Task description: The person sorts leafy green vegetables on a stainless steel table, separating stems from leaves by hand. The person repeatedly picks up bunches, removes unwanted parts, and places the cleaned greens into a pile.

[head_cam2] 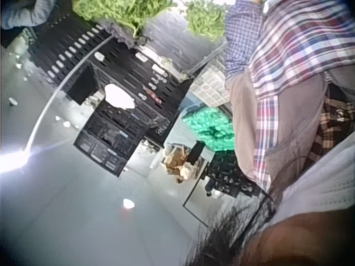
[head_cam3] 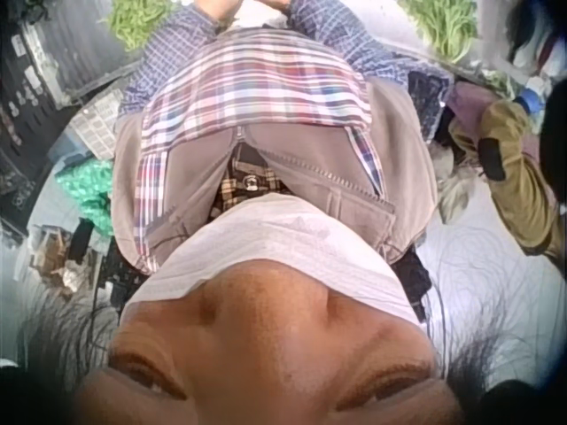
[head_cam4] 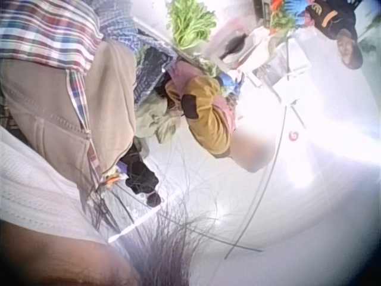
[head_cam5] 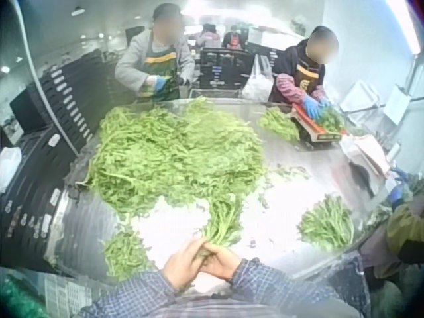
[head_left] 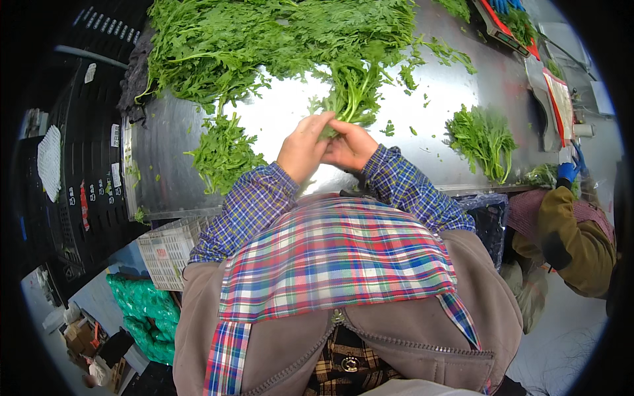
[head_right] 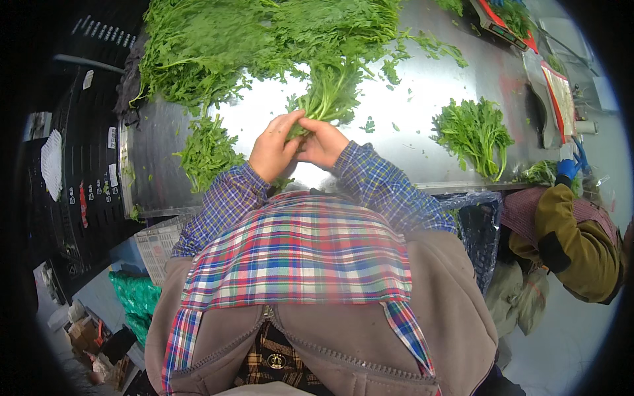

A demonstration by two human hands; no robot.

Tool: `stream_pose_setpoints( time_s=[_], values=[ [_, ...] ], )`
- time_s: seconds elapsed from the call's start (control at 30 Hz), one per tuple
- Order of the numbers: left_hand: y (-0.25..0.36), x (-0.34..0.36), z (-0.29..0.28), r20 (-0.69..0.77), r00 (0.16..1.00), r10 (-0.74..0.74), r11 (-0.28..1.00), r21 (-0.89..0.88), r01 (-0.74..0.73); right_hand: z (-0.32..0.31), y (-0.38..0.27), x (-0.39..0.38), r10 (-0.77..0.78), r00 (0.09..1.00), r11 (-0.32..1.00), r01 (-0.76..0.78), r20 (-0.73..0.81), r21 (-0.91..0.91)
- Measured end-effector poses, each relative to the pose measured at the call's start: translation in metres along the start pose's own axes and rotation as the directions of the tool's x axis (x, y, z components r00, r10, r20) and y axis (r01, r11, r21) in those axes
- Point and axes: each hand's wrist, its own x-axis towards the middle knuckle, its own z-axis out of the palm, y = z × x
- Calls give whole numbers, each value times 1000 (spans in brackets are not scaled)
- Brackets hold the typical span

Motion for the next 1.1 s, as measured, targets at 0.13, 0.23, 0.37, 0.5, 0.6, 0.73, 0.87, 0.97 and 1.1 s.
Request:
stream_pose_setpoints(
  time_s=[0.13,0.23,0.37,0.5,0.6,0.73,0.87,0.97,1.1],
  values=[
    [-3,1,-5,-50,988,149,988,-39,-151,-6,-20,-4,44,999,969,-36,30,-243],
    [-1,-2,-6,-103,987,123,992,10,-123,-9,-24,1,78,945,966,-151,318,209],
    [1,-8,-11,-129,985,112,994,9,-112,-13,-28,15,-160,937,946,56,310,319],
    [3,-13,-17,-119,991,66,977,-193,-89,-14,-37,22,-252,851,952,132,460,277],
    [4,-16,-19,-54,992,-111,848,-526,66,-11,-49,15,-254,702,964,239,665,116],
    [0,-15,-15,79,930,-360,578,-763,289,-3,-54,12,-348,920,910,378,182,-169],
    [-16,-16,-18,299,799,-523,312,-805,505,0,-53,22,-445,870,885,463,-211,44],
    [-35,-27,-39,418,720,-554,264,-732,628,-6,-59,21,-426,813,853,507,-396,125],
    [-53,-38,-81,120,808,-577,750,-313,582,-9,-55,10,-362,879,897,419,-310,140]
  ],
)
